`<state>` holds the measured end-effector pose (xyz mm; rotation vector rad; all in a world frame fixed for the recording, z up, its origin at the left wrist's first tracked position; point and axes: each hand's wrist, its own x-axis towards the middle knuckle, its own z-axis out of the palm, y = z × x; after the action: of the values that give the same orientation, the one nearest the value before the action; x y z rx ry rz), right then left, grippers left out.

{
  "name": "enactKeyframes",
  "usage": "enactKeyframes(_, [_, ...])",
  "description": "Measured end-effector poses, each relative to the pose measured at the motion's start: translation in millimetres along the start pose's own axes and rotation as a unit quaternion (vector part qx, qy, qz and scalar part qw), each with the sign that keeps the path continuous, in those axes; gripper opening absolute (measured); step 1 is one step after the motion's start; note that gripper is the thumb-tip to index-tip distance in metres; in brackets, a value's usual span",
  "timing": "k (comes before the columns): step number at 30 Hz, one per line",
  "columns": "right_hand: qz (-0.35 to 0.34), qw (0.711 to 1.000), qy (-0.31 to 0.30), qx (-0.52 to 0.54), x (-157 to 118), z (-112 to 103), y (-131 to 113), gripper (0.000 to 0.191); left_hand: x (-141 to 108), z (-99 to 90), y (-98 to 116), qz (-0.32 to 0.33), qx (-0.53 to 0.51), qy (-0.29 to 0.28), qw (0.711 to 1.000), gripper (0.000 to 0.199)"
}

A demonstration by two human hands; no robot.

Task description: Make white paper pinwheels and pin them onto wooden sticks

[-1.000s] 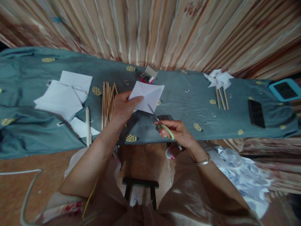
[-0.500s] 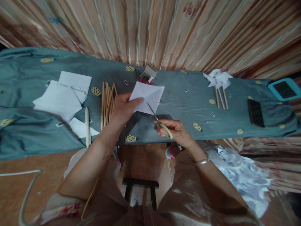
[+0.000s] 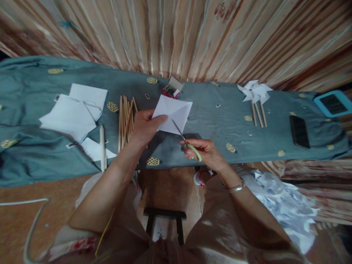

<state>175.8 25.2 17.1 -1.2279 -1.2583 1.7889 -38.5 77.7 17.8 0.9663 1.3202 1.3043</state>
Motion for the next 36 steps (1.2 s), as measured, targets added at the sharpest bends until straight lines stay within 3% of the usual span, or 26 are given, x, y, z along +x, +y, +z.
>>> enactKeyframes(20, [0.018,0.999,0.002,0.038,1.5,1.0,-0.5,0.038,-0.6,-0.2,-0.2,0.003,0.021,-0.006,1.000,0.019])
enactKeyframes(36, [0.007,1.000,-0.002,0.019,1.5,-0.8,2.7,0.036,-2.8,1.9,4.3,-0.020,0.005,0.007,1.000,0.009])
